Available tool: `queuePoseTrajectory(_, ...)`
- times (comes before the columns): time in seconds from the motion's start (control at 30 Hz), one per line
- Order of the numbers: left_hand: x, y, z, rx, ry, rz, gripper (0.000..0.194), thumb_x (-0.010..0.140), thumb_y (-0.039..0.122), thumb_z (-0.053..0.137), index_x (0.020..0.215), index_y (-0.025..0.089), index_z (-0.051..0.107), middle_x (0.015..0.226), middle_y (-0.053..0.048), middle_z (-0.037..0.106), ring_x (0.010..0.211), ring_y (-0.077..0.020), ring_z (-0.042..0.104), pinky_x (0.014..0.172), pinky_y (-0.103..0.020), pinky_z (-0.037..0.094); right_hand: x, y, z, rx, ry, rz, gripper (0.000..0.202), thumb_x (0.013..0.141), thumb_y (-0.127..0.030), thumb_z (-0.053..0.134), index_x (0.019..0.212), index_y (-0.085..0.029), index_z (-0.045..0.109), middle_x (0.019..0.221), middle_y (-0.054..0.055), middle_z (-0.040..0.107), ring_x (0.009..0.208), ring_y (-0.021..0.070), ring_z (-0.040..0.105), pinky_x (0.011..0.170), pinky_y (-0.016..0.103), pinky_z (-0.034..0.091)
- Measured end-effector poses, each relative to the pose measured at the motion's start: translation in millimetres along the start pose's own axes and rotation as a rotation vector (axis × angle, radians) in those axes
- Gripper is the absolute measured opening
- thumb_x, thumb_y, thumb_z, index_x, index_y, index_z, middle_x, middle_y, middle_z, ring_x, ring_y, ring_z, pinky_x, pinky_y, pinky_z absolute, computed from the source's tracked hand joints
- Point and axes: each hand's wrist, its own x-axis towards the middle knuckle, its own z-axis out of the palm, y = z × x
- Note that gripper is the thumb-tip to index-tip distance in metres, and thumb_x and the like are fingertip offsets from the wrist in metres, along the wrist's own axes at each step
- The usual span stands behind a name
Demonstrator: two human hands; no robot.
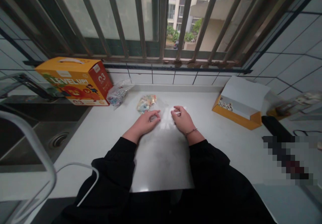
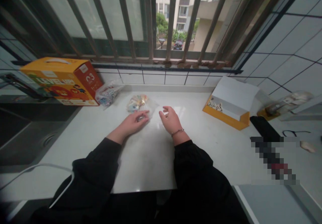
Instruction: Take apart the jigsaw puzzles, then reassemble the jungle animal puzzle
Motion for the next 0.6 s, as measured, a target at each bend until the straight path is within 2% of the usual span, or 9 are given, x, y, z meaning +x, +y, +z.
queuePoseTrajectory(0.07, -4.2, 7.9, 1.9, -0.155, -0.134, 0.029, 0.025, 0.098, 0.048, 0.066, 0.096, 0.025, 0.077, 0.136, -0.009, 0.079, 0.118, -0.029, 0.074, 0.113, -0.048, 0.053, 4.1, 10.4, -5.6, 0.014, 0.103, 0.084, 0.056, 0.096, -0.061, 0.061, 0.137, -0.022, 0.06, 0.129, 0.013, 0.074, 0.075, 0.0189, 0.068, 0.071, 0.035, 0.055)
queuePoseTrajectory(0.1, -5.7, 10.5, 2.5, -0.192, -0.154, 0.022, 0.028, 0.098, 0.05, 0.066, 0.098, 0.024, 0.078, 0.13, -0.009, 0.081, 0.112, -0.028, 0.075, 0.106, -0.045, 0.056, 5.8, 15.9, -9.6, 0.009, 0.142, 0.122, 0.058, 0.094, -0.061, 0.064, 0.137, -0.022, 0.059, 0.128, 0.013, 0.074, 0.076, 0.0189, 0.068, 0.07, 0.035, 0.055)
queuePoseTrajectory(0.17, -7.0, 12.1, 2.9, -0.16, -0.121, -0.004, 0.031, 0.098, 0.052, 0.065, 0.1, 0.024, 0.079, 0.112, -0.007, 0.083, 0.099, -0.0258, 0.074, 0.096, -0.041, 0.057, 7.9, 25.2, -18.7, -0.011, 0.177, 0.166, 0.053, 0.091, -0.059, 0.068, 0.129, -0.022, 0.062, 0.119, 0.01, 0.076, 0.077, 0.0195, 0.068, 0.071, 0.034, 0.055)
queuePoseTrajectory(0.27, -3.3, 5.7, 0.5, -0.024, 0.005, -0.015, 0.029, 0.099, 0.05, 0.063, 0.094, 0.024, 0.076, 0.095, -0.004, 0.08, 0.093, -0.0244, 0.071, 0.093, -0.039, 0.055, 5.9, 30.4, -29.6, -0.025, 0.184, 0.171, 0.039, 0.092, -0.056, 0.067, 0.113, -0.024, 0.066, 0.098, 0.005, 0.076, 0.077, 0.021, 0.068, 0.072, 0.034, 0.053)
queuePoseTrajectory(0.37, 5.2, -8.2, -4.1, 0.073, 0.298, -0.053, 0.026, 0.095, 0.047, 0.069, 0.086, 0.023, 0.068, 0.1, -0.006, 0.076, 0.1, -0.025, 0.069, 0.099, -0.04, 0.053, -2.0, 24.2, -31.5, -0.033, 0.175, 0.139, 0.035, 0.095, -0.061, 0.063, 0.091, -0.025, 0.064, 0.078, 0.001, 0.069, 0.072, 0.0213, 0.064, 0.072, 0.034, 0.049)
queuePoseTrajectory(0.43, 11.2, -17.8, -5.0, 0.098, 0.452, -0.141, 0.031, 0.089, 0.05, 0.077, 0.093, 0.022, 0.065, 0.109, -0.009, 0.072, 0.101, -0.0258, 0.068, 0.098, -0.041, 0.054, -8.2, 16.5, -27.1, -0.026, 0.133, 0.085, 0.04, 0.094, -0.064, 0.067, 0.084, -0.026, 0.061, 0.07, -0.002, 0.062, 0.067, 0.0196, 0.06, 0.07, 0.033, 0.047)
queuePoseTrajectory(0.5, 15.7, -24.5, -2.3, 0.096, 0.501, -0.259, 0.046, 0.084, 0.057, 0.082, 0.107, 0.021, 0.064, 0.117, -0.012, 0.069, 0.101, -0.0274, 0.068, 0.096, -0.043, 0.056, -12.8, 9.2, -20.0, -0.008, 0.068, 0.026, 0.043, 0.087, -0.065, 0.077, 0.095, -0.026, 0.063, 0.069, -0.005, 0.06, 0.065, 0.0186, 0.059, 0.068, 0.032, 0.046)
queuePoseTrajectory(0.57, 18.5, -26.9, 2.7, 0.099, 0.471, -0.318, 0.057, 0.085, 0.062, 0.081, 0.118, 0.019, 0.063, 0.124, -0.015, 0.067, 0.107, -0.0302, 0.067, 0.1, -0.046, 0.055, -14.2, 4.3, -13.2, -0.006, 0.015, -0.005, 0.055, 0.081, -0.062, 0.083, 0.115, -0.024, 0.064, 0.073, -0.006, 0.063, 0.067, 0.0191, 0.062, 0.069, 0.031, 0.047)
queuePoseTrajectory(0.6, 19.4, -26.7, 5.2, 0.116, 0.446, -0.324, 0.056, 0.086, 0.062, 0.08, 0.118, 0.019, 0.064, 0.124, -0.016, 0.068, 0.111, -0.0317, 0.066, 0.103, -0.047, 0.054, -13.7, 3.1, -11.0, -0.018, 0.006, -0.001, 0.057, 0.082, -0.06, 0.082, 0.121, -0.024, 0.065, 0.074, -0.006, 0.065, 0.069, 0.0195, 0.064, 0.07, 0.031, 0.048)
